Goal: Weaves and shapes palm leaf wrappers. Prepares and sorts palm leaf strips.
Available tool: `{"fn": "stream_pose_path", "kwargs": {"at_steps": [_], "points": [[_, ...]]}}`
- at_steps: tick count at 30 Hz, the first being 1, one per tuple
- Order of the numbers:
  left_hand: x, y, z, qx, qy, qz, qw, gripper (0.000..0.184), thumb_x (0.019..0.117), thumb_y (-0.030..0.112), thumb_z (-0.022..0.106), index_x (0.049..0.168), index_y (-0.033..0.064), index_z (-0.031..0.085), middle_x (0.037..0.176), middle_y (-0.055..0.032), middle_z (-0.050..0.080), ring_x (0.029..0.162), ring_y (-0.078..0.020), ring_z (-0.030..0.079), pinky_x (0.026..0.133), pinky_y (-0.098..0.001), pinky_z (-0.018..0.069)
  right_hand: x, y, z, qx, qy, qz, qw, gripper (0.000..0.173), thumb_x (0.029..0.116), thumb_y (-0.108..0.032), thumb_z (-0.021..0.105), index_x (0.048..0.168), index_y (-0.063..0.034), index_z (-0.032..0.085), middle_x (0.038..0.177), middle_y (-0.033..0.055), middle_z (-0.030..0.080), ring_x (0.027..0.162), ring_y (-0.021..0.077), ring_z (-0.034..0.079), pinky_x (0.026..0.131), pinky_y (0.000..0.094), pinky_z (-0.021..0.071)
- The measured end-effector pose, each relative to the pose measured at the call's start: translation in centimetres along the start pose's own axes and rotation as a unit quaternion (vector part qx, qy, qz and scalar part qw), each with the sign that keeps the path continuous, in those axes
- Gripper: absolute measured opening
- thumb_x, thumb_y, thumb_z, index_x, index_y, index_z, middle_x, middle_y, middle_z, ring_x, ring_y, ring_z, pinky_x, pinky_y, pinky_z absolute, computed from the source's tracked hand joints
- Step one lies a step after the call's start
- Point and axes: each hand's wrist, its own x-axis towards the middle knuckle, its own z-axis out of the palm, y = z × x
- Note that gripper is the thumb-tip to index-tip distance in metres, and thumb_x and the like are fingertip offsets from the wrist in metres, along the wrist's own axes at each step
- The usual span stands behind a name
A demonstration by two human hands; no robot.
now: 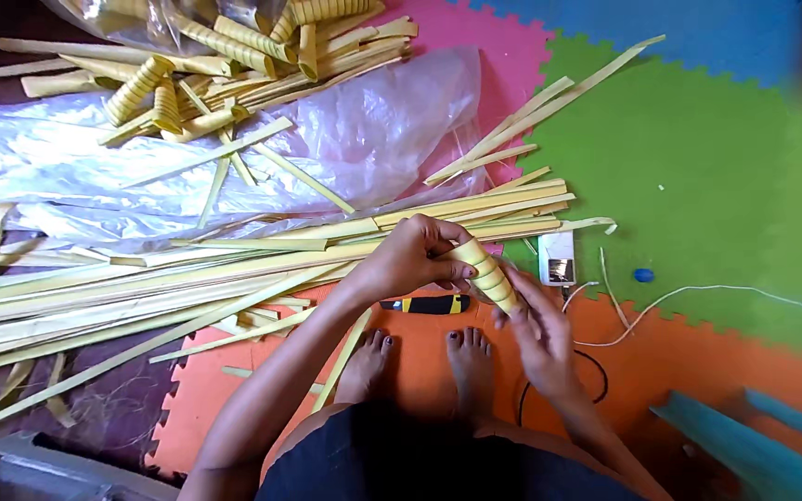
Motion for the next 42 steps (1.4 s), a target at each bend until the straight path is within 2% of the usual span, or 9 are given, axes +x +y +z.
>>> {"fn": "stream_pose_path", "kwargs": {"at_steps": [10,14,18,22,26,30,35,38,42], "points": [[-0.2,-0.2,-0.3,-0.007,-0.005,-0.013,1.0,0.021,0.0894,-0.006,0.072,0.11,-0.0019,0.069,0.079,-0.0068,0.075,0.071,-0.0116,0.074,0.071,-0.0244,0.0629,-0.6,0.2,-0.2,-0.057,0.001,-0.046,0.997,0.038,0.105,-0.022,0.056,0.139,-0.0061,0.062,0.126,0.0052,0.065,0.097,0.0011,0.064,0.081,0.0169,0.0556],[-0.2,-0.2,-0.4,-0.011,-0.015,-0.015,1.0,0.021,0.0894,-0.006,0.072,0.109,-0.0015,0.069,0.079,-0.0067,0.075,0.071,-0.0115,0.074,0.07,-0.024,0.0629,-0.7,-1.3,0.2,0.191,0.018,0.177,0.965,0.037,0.112,-0.02,0.029,0.125,-0.0069,0.061,0.089,-0.0025,0.074,0.05,-0.006,0.053,0.044,0.0098,0.0433],[-0.2,-0.3,-0.4,-0.009,0.003,-0.002,1.0,0.021,0.0888,-0.006,0.073,0.109,-0.0019,0.069,0.079,-0.0066,0.074,0.071,-0.0112,0.074,0.07,-0.0239,0.0626,-1.1,0.7,-0.4,-0.105,-0.004,-0.092,0.99,0.043,0.1066,-0.033,0.054,0.141,-0.0082,0.061,0.13,0.0063,0.063,0.103,0.0022,0.064,0.086,0.0186,0.0557],[-0.2,-0.1,-0.5,-0.017,-0.006,-0.015,1.0,0.018,0.0899,-0.005,0.072,0.108,-0.0023,0.069,0.08,-0.0066,0.075,0.071,-0.0117,0.074,0.07,-0.0248,0.0634,-1.1,-1.4,0.3,0.221,0.009,0.21,0.952,0.038,0.1128,-0.026,0.027,0.123,-0.0119,0.06,0.086,-0.0049,0.073,0.047,-0.0064,0.051,0.042,0.0098,0.0422],[-0.3,-0.2,-0.8,-0.014,0.005,-0.003,1.0,0.016,0.091,-0.006,0.07,0.106,-0.0026,0.068,0.079,-0.0066,0.074,0.071,-0.0123,0.074,0.069,-0.025,0.0633,-1.3,0.7,-0.5,-0.095,-0.015,-0.08,0.992,0.04,0.1067,-0.03,0.053,0.141,-0.0104,0.061,0.131,0.0056,0.062,0.099,0.0008,0.063,0.082,0.0167,0.0547],[-0.4,-0.2,-1.0,-0.009,-0.01,-0.002,1.0,0.018,0.0926,-0.004,0.07,0.111,-0.002,0.067,0.078,-0.0065,0.074,0.071,-0.0124,0.075,0.07,-0.0254,0.0635,-1.1,-0.9,-0.2,0.219,-0.004,0.174,0.96,0.041,0.112,-0.02,0.029,0.14,-0.0049,0.055,0.097,0.0008,0.075,0.053,-0.0054,0.055,0.047,0.0105,0.0452],[-0.5,-0.2,-1.0,-0.021,0.004,0.004,1.0,0.017,0.0923,-0.006,0.069,0.109,-0.0028,0.067,0.079,-0.0072,0.075,0.071,-0.0127,0.075,0.07,-0.0248,0.0633,-1.4,0.5,-0.8,-0.084,-0.023,-0.065,0.994,0.042,0.1061,-0.027,0.054,0.142,-0.0073,0.06,0.127,0.0065,0.064,0.099,0.0011,0.063,0.085,0.017,0.0547],[-0.5,-0.1,-1.0,-0.022,-0.013,-0.011,1.0,0.022,0.0913,-0.007,0.07,0.112,-0.0022,0.066,0.08,-0.0073,0.075,0.073,-0.0133,0.075,0.072,-0.0259,0.0637,-1.6,-0.9,-0.2,0.227,-0.001,0.188,0.956,0.037,0.1119,-0.021,0.029,0.13,-0.0088,0.059,0.091,-0.0019,0.074,0.05,-0.0067,0.052,0.045,0.0089,0.0428],[-0.8,-0.2,-1.1,-0.021,0.006,-0.008,1.0,0.02,0.0921,-0.007,0.069,0.112,-0.0018,0.067,0.08,-0.0071,0.075,0.074,-0.0131,0.075,0.072,-0.0255,0.0632,-2.1,0.4,-0.5,-0.032,-0.013,-0.033,0.999,0.045,0.108,-0.032,0.05,0.145,-0.0074,0.056,0.129,0.0008,0.063,0.099,-0.0018,0.062,0.084,0.0164,0.0536]]}}
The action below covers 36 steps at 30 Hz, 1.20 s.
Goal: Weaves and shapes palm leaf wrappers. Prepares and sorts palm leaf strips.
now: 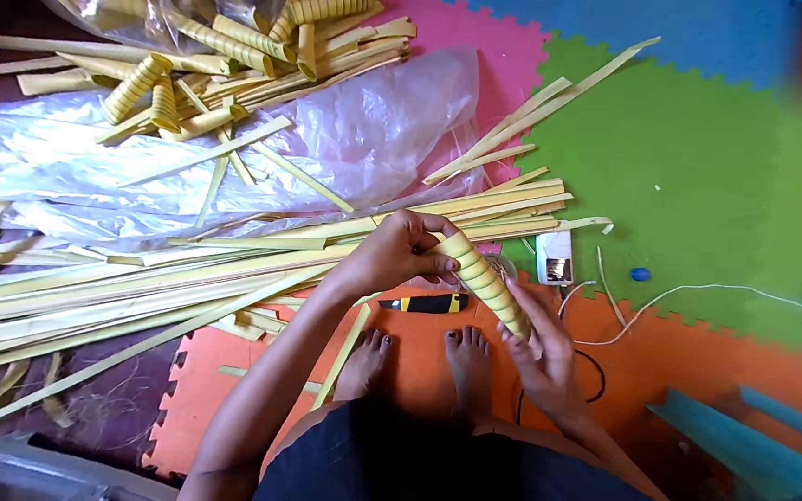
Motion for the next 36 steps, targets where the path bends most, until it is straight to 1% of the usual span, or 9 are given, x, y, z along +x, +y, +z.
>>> {"fn": "stream_pose_path", "kwargs": {"at_steps": [5,9,14,18,22,26,30,34,36], "points": [[0.1,-0.1,0.1,0.015,-0.004,-0.001,1.0,0.019,0.0942,-0.006,0.066,0.113,-0.001,0.065,0.081,-0.0062,0.075,0.075,-0.0124,0.075,0.073,-0.0252,0.063,0.1,-1.7,-0.1,0.322,0.027,0.293,0.9,0.038,0.1116,-0.021,0.028,0.118,-0.0113,0.064,0.086,-0.0044,0.072,0.047,-0.0078,0.049,0.042,0.008,0.0408],[0.4,-0.4,0.2,0.017,0.02,-0.005,1.0,0.019,0.0938,-0.006,0.067,0.112,-0.0013,0.066,0.081,-0.0064,0.074,0.075,-0.0129,0.075,0.072,-0.0265,0.0632,-0.4,0.6,-0.2,-0.019,0.006,0.026,0.999,0.045,0.1057,-0.024,0.05,0.145,-0.0023,0.055,0.129,0.0067,0.063,0.098,0.0008,0.062,0.084,0.0174,0.0534],[0.5,-0.2,0.5,0.017,0.013,-0.019,1.0,0.014,0.0958,-0.003,0.066,0.11,-0.0005,0.067,0.08,-0.0069,0.074,0.072,-0.0129,0.074,0.069,-0.026,0.0626,-0.2,-1.6,0.0,0.295,0.017,0.297,0.908,0.037,0.1127,-0.025,0.026,0.116,-0.0127,0.061,0.08,-0.0065,0.069,0.044,-0.0086,0.046,0.041,0.0074,0.038],[0.3,-0.3,0.1,0.009,0.024,0.0,1.0,0.014,0.0952,-0.005,0.065,0.109,-0.0017,0.066,0.078,-0.0067,0.074,0.072,-0.0125,0.074,0.068,-0.0253,0.0626,-0.8,0.7,-0.3,-0.022,0.012,0.014,1.0,0.043,0.1056,-0.025,0.053,0.144,-0.0062,0.058,0.128,0.0047,0.062,0.096,-0.0005,0.061,0.082,0.0157,0.0531],[0.3,-0.5,0.0,-0.007,0.003,0.0,1.0,0.016,0.0955,-0.005,0.065,0.111,-0.0016,0.067,0.079,-0.0067,0.074,0.071,-0.0116,0.074,0.069,-0.0245,0.0623,-0.8,-0.9,-0.2,0.312,0.015,0.286,0.906,0.035,0.1123,-0.027,0.031,0.121,-0.0132,0.062,0.086,-0.0058,0.07,0.047,-0.0084,0.048,0.043,0.0074,0.0406],[0.1,-0.7,-0.1,-0.012,0.026,0.012,1.0,0.016,0.0951,-0.007,0.064,0.111,-0.0023,0.066,0.08,-0.0075,0.074,0.072,-0.0126,0.074,0.069,-0.0251,0.0625,-1.1,0.8,-0.5,-0.006,-0.005,0.018,1.0,0.044,0.1062,-0.027,0.053,0.147,-0.0109,0.056,0.13,0.0014,0.061,0.097,-0.0011,0.061,0.08,0.0148,0.053],[-0.2,-0.7,-0.4,-0.031,-0.012,0.005,0.999,0.02,0.098,-0.007,0.059,0.116,-0.0013,0.065,0.083,-0.0065,0.075,0.074,-0.0114,0.074,0.071,-0.0242,0.0624,-1.3,-0.8,-0.4,0.264,0.011,0.256,0.93,0.036,0.1125,-0.026,0.031,0.123,-0.013,0.063,0.088,-0.0046,0.073,0.048,-0.0071,0.051,0.043,0.0093,0.0424],[-0.4,-0.9,-0.3,-0.033,0.008,0.01,0.999,0.02,0.0975,-0.009,0.059,0.115,-0.0025,0.065,0.083,-0.0083,0.074,0.074,-0.0126,0.074,0.072,-0.0253,0.0627,-1.6,1.0,-0.9,-0.076,-0.009,-0.023,0.997,0.045,0.1065,-0.035,0.053,0.146,-0.0155,0.056,0.131,0.0016,0.059,0.1,-0.0012,0.06,0.085,0.0148,0.0523],[-0.4,-1.0,-0.4,-0.034,0.002,0.01,0.999,0.02,0.0976,-0.008,0.059,0.116,-0.0026,0.064,0.083,-0.008,0.074,0.074,-0.0122,0.074,0.072,-0.025,0.0624,-1.9,0.7,-0.7,0.001,-0.007,0.033,0.999,0.039,0.1078,-0.023,0.05,0.143,-0.0094,0.059,0.124,0.0003,0.065,0.087,-0.0034,0.061,0.076,0.0131,0.0526]]}}
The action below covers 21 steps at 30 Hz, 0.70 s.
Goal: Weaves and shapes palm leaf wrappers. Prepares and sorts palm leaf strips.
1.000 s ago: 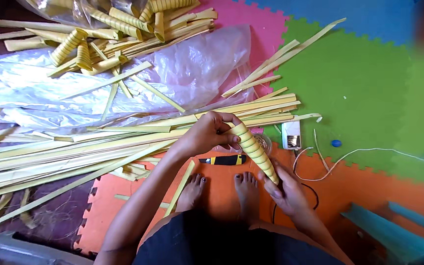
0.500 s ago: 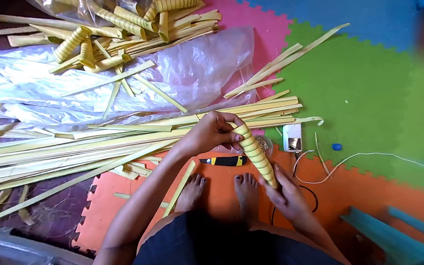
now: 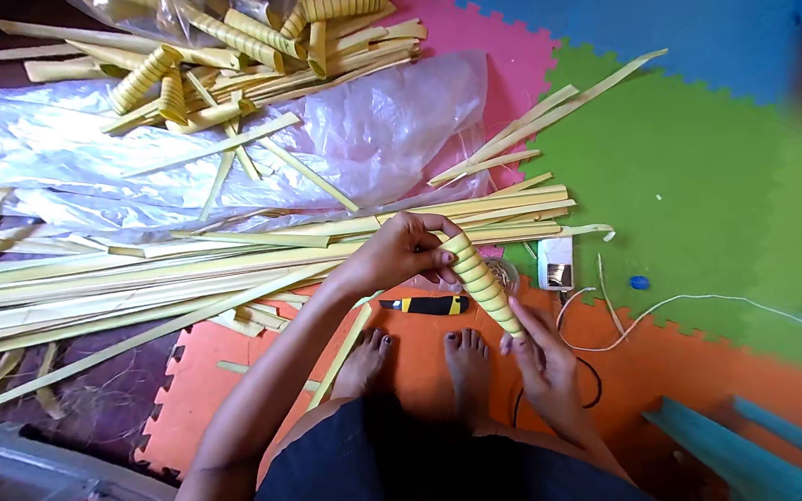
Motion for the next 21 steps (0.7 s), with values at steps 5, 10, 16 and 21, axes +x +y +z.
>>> {"fn": "stream_pose_path", "kwargs": {"at_steps": [5,10,16,21], "points": [[-0.1,-0.1,0.2,-0.001,-0.002,-0.008,1.0,0.019,0.0974,-0.007,0.06,0.114,-0.0022,0.066,0.082,-0.0069,0.075,0.074,-0.0115,0.074,0.072,-0.0247,0.0624,-0.3,-0.7,-0.2,0.171,-0.004,0.13,0.977,0.037,0.1102,-0.026,0.043,0.139,-0.0125,0.062,0.111,-0.006,0.071,0.066,-0.0082,0.055,0.057,0.0091,0.0462],[-0.1,-0.1,0.4,-0.026,-0.015,-0.01,1.0,0.021,0.0967,-0.009,0.06,0.116,-0.0039,0.064,0.085,-0.0097,0.075,0.076,-0.0145,0.075,0.074,-0.0276,0.0637,-0.4,-0.4,-0.6,0.198,-0.021,0.156,0.967,0.033,0.1093,-0.021,0.043,0.133,-0.0137,0.064,0.099,-0.0075,0.071,0.065,-0.0089,0.055,0.058,0.0081,0.0457],[0.1,0.0,0.2,-0.014,-0.043,-0.023,0.999,0.025,0.0953,-0.011,0.062,0.119,-0.0034,0.065,0.087,-0.0087,0.075,0.078,-0.0141,0.076,0.078,-0.0274,0.0636,-0.9,0.4,-0.9,0.087,-0.015,0.065,0.994,0.04,0.1091,-0.037,0.046,0.143,-0.0186,0.06,0.114,-0.0077,0.067,0.08,-0.0047,0.061,0.068,0.013,0.0521],[-0.3,-0.2,0.8,-0.007,-0.061,-0.013,0.998,0.026,0.0931,-0.012,0.063,0.118,-0.0053,0.064,0.082,-0.0083,0.074,0.074,-0.012,0.074,0.074,-0.0252,0.0624,-0.9,-1.1,-2.0,0.403,-0.07,0.335,0.849,0.027,0.1082,-0.027,0.045,0.113,-0.0138,0.069,0.082,-0.0072,0.07,0.048,-0.0097,0.051,0.044,0.0055,0.0415]]}}
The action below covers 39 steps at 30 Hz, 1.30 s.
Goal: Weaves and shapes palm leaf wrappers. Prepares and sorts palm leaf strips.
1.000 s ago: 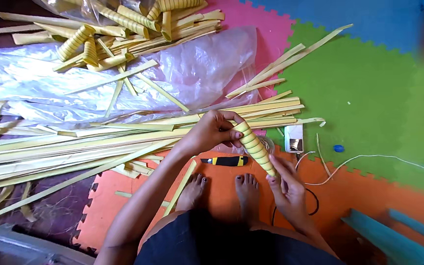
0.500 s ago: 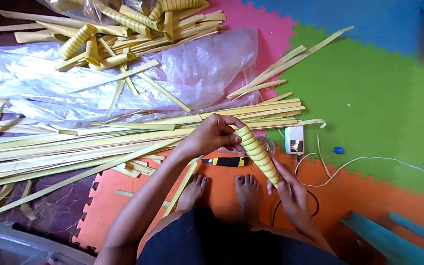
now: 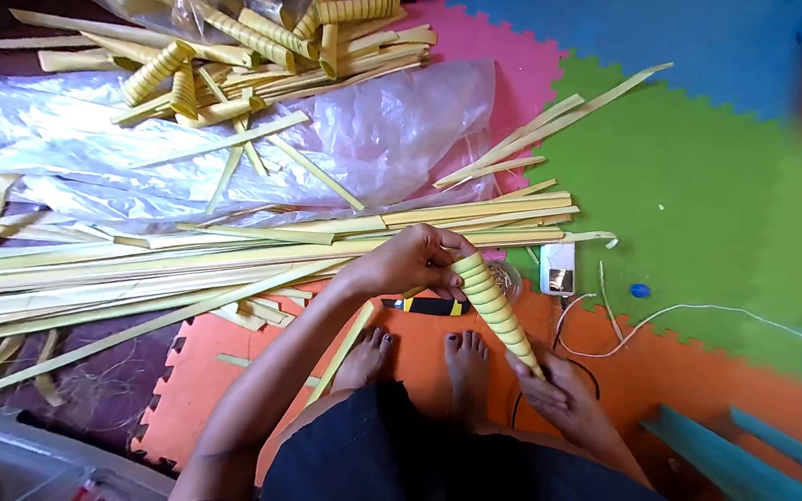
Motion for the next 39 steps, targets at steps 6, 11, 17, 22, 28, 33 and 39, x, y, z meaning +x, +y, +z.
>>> {"fn": "stream_pose_path", "kwargs": {"at_steps": [6,11,17,22,28,33,39], "points": [[0.0,-0.2,-0.4,0.028,0.023,0.003,0.999,0.027,0.0937,-0.01,0.065,0.12,-0.0043,0.065,0.085,-0.0093,0.075,0.075,-0.013,0.075,0.075,-0.0266,0.0634,0.9,1.6,-0.8,-0.323,0.085,-0.241,0.911,0.036,0.1076,-0.038,0.049,0.133,-0.0178,0.066,0.102,-0.0072,0.068,0.071,-0.0019,0.06,0.062,0.0155,0.052],[-0.7,-0.8,0.2,-0.006,0.023,0.03,0.999,0.023,0.093,-0.009,0.066,0.116,-0.0044,0.066,0.081,-0.01,0.074,0.071,-0.0134,0.074,0.071,-0.0266,0.0635,0.3,0.0,0.4,-0.127,0.026,-0.007,0.992,0.042,0.1118,-0.028,0.028,0.123,-0.0124,0.066,0.072,-0.0082,0.066,0.045,-0.0072,0.048,0.041,0.0085,0.0394],[-2.1,-2.3,-0.9,0.069,0.035,0.097,0.992,0.021,0.0916,-0.006,0.069,0.112,-0.0044,0.069,0.078,-0.0054,0.072,0.069,-0.0048,0.068,0.068,-0.0208,0.0585,1.7,-0.6,-0.2,-0.11,-0.044,0.063,0.991,0.038,0.1077,-0.034,0.044,0.125,-0.0129,0.071,0.076,-0.0044,0.07,0.053,-0.0038,0.057,0.048,0.0113,0.0473],[-2.6,-4.9,-0.3,-0.016,0.036,0.099,0.994,0.023,0.0924,-0.008,0.066,0.116,-0.0069,0.066,0.08,-0.0043,0.07,0.071,-0.0046,0.068,0.071,-0.0225,0.0589,5.5,-1.4,1.2,-0.131,-0.212,0.005,0.968,0.073,0.1009,-0.05,0.056,0.163,-0.0319,0.023,0.13,0.009,0.066,0.08,0.0147,0.071,0.069,0.0276,0.0622],[-3.9,-9.0,0.0,-0.099,0.091,0.109,0.985,0.027,0.0922,-0.009,0.064,0.119,-0.0058,0.064,0.085,-0.0019,0.07,0.076,-0.0048,0.068,0.074,-0.0239,0.0588,7.6,-1.0,3.3,0.016,-0.222,0.128,0.966,0.074,0.1027,-0.024,0.059,0.164,-0.0366,0.018,0.109,0.0057,0.069,0.059,0.0059,0.064,0.05,0.0173,0.0546],[-6.9,-12.8,-3.5,0.041,0.226,0.036,0.973,0.037,0.0958,0.008,0.066,0.13,-0.0039,0.06,0.118,-0.0141,0.069,0.101,-0.0184,0.068,0.086,-0.0355,0.058,8.4,-0.3,3.0,-0.075,-0.149,0.104,0.98,0.077,0.1036,-0.02,0.054,0.165,-0.0323,0.009,0.102,0.0056,0.067,0.063,0.0103,0.065,0.05,0.0216,0.0556],[-15.0,-18.0,-16.8,-0.011,0.672,-0.181,0.718,0.041,0.1078,0.024,0.053,0.135,-0.0073,0.056,0.119,-0.0261,0.067,0.103,-0.032,0.07,0.094,-0.0484,0.0563,7.4,-0.3,2.3,-0.131,-0.081,0.032,0.987,0.071,0.1064,-0.02,0.046,0.164,-0.0283,0.006,0.098,0.002,0.064,0.057,0.0074,0.06,0.047,0.0199,0.0532]]}}
